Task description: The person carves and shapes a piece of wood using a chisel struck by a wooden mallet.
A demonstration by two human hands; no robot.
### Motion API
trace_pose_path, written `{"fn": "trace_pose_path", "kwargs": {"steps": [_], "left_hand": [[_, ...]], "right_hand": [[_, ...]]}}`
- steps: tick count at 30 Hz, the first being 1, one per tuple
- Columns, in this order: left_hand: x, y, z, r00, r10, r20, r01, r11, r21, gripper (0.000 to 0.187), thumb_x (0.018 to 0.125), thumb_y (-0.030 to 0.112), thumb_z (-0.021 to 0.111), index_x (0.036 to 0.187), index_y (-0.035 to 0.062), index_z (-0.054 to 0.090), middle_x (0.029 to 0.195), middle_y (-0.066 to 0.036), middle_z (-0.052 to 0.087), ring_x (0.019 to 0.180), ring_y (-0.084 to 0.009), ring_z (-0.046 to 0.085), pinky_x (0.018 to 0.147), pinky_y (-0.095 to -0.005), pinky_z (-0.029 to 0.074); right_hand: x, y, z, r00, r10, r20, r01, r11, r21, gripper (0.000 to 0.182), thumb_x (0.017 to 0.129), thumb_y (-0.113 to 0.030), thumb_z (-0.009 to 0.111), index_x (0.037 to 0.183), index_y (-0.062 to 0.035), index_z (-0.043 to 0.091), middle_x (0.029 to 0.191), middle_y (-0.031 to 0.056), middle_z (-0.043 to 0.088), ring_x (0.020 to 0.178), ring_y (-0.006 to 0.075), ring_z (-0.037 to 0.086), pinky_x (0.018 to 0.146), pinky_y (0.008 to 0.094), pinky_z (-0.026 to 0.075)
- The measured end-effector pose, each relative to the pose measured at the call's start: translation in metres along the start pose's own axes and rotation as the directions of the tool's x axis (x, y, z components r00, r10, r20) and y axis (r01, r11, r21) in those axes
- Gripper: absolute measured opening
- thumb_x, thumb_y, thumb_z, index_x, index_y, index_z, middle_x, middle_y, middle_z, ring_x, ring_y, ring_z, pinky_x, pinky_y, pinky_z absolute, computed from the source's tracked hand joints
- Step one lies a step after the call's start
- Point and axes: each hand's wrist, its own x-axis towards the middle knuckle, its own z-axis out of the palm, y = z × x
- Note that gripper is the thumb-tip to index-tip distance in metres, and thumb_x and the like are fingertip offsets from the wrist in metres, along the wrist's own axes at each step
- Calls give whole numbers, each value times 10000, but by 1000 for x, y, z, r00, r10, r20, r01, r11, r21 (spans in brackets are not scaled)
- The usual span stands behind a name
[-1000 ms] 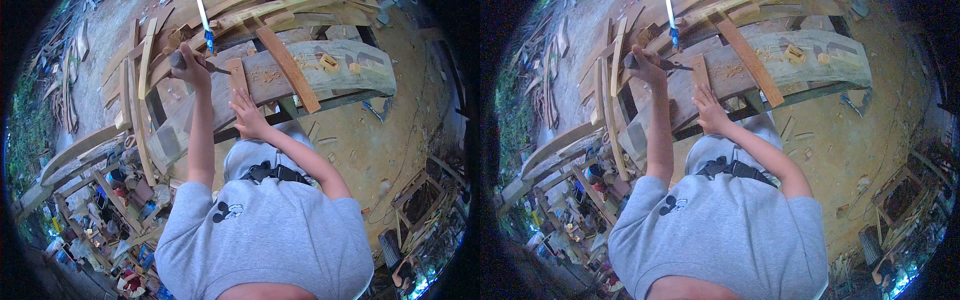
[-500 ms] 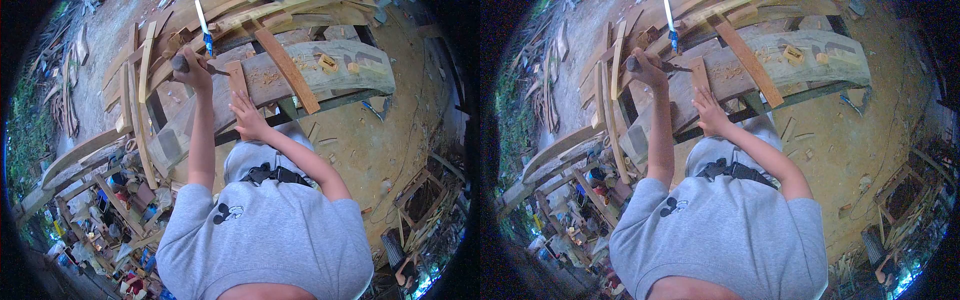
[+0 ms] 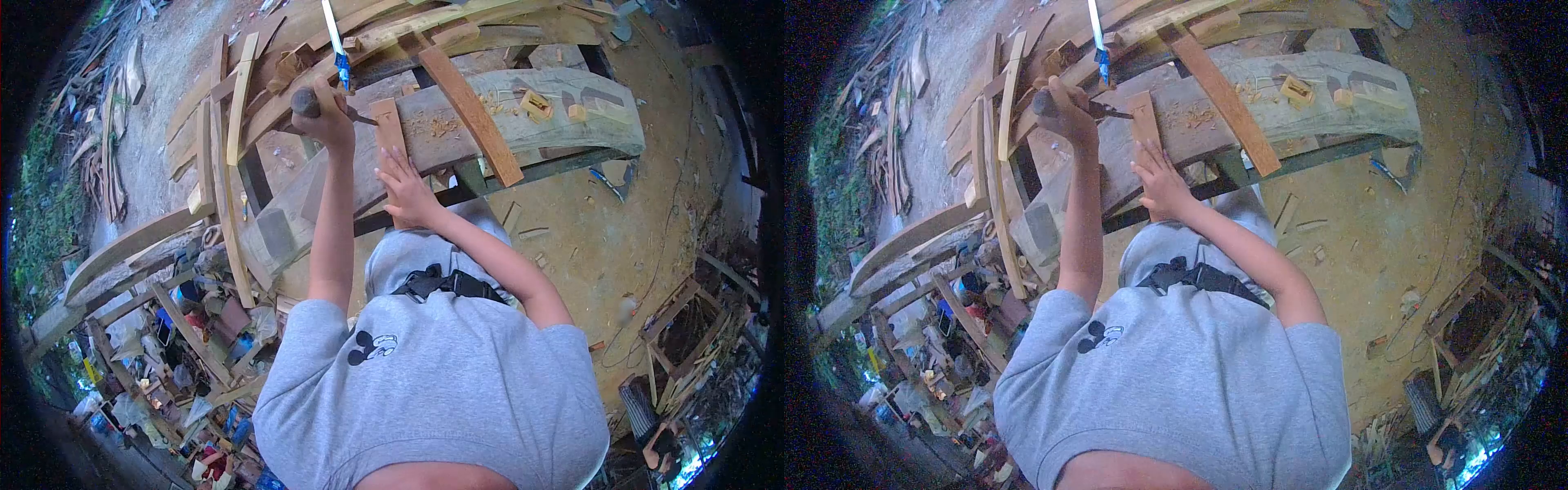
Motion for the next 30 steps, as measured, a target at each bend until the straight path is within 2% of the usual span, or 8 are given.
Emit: {"fn": "trace_pose_path", "kwargs": {"steps": [10, 18, 21, 23, 25, 27, 29, 30], "left_hand": [[2, -4, 3, 999, -33, 35, 36, 996, -85, 283, 810, 73, 541, 546, 65, 437, 436, 10, 429, 366, -48, 388, 353, -200, 304], [7, -14, 1, 989, 127, 76, -142, 958, 248, 222, 773, 33, 581, 568, 24, 494, 476, 10, 480, 427, -42, 426, 403, -195, 311], [1, -7, -1, 993, -38, 115, 23, 992, 121, 194, 766, 30, 587, 587, 6, 518, 497, 9, 494, 457, -39, 437, 425, -200, 320], [4, -19, -7, 995, 2, 103, -19, 985, 170, 181, 764, 25, 585, 596, -4, 525, 502, 8, 498, 459, -43, 441, 429, -204, 327], [4, -14, -5, 988, 133, 77, -148, 956, 254, 157, 759, 11, 578, 611, -19, 533, 526, 9, 510, 474, -49, 451, 443, -207, 337], [3, -17, -6, 989, 143, 45, -150, 962, 228, 158, 757, 11, 576, 609, -17, 529, 531, 12, 509, 481, -46, 449, 443, -206, 336], [3, -16, -7, 988, 157, 14, -156, 965, 210, 160, 756, 10, 575, 606, -15, 525, 537, 15, 509, 487, -43, 447, 444, -205, 335], [2, -13, -5, 980, 199, 12, -196, 955, 224, 161, 755, 15, 578, 606, -11, 523, 537, 19, 504, 490, -40, 442, 444, -205, 334]], "right_hand": [[0, 0, 1, 1000, -13, -3, 13, 1000, -16, 660, 586, -185, 681, 1180, -34, 435, 1392, 163, 127, 1301, 324, 43, 1036, 458, 131], [0, 1, 3, 999, -36, -11, 36, 998, -55, 657, 607, -224, 668, 1190, -37, 430, 1388, 180, 127, 1302, 323, 34, 1038, 458, 127], [2, 0, -9, 998, -57, 17, 58, 988, -140, 600, 653, -222, 648, 1181, -29, 437, 1378, 185, 158, 1289, 345, 91, 1036, 445, 138], [6, 1, -36, 997, -50, -54, 34, 963, -267, 593, 673, -269, 652, 1169, -25, 437, 1361, 201, 189, 1265, 364, 161, 1027, 438, 167], [3, 9, -74, 934, 93, -346, -169, 966, -197, 594, 663, -328, 663, 1128, -25, 451, 1277, 220, 303, 1186, 374, 290, 981, 443, 249], [-6, 16, -113, 783, 331, -527, -497, 842, -210, 581, 638, -341, 678, 1087, -40, 465, 1150, 205, 402, 1100, 352, 370, 919, 427, 319], [-19, 45, -121, 677, 509, -531, -706, 652, -275, 567, 595, -325, 690, 1026, -32, 466, 1084, 194, 440, 997, 346, 423, 857, 432, 353], [-24, 58, -121, 683, 503, -529, -701, 655, -282, 567, 595, -325, 690, 1026, -32, 466, 1084, 194, 440, 997, 346, 423, 857, 432, 353]]}}
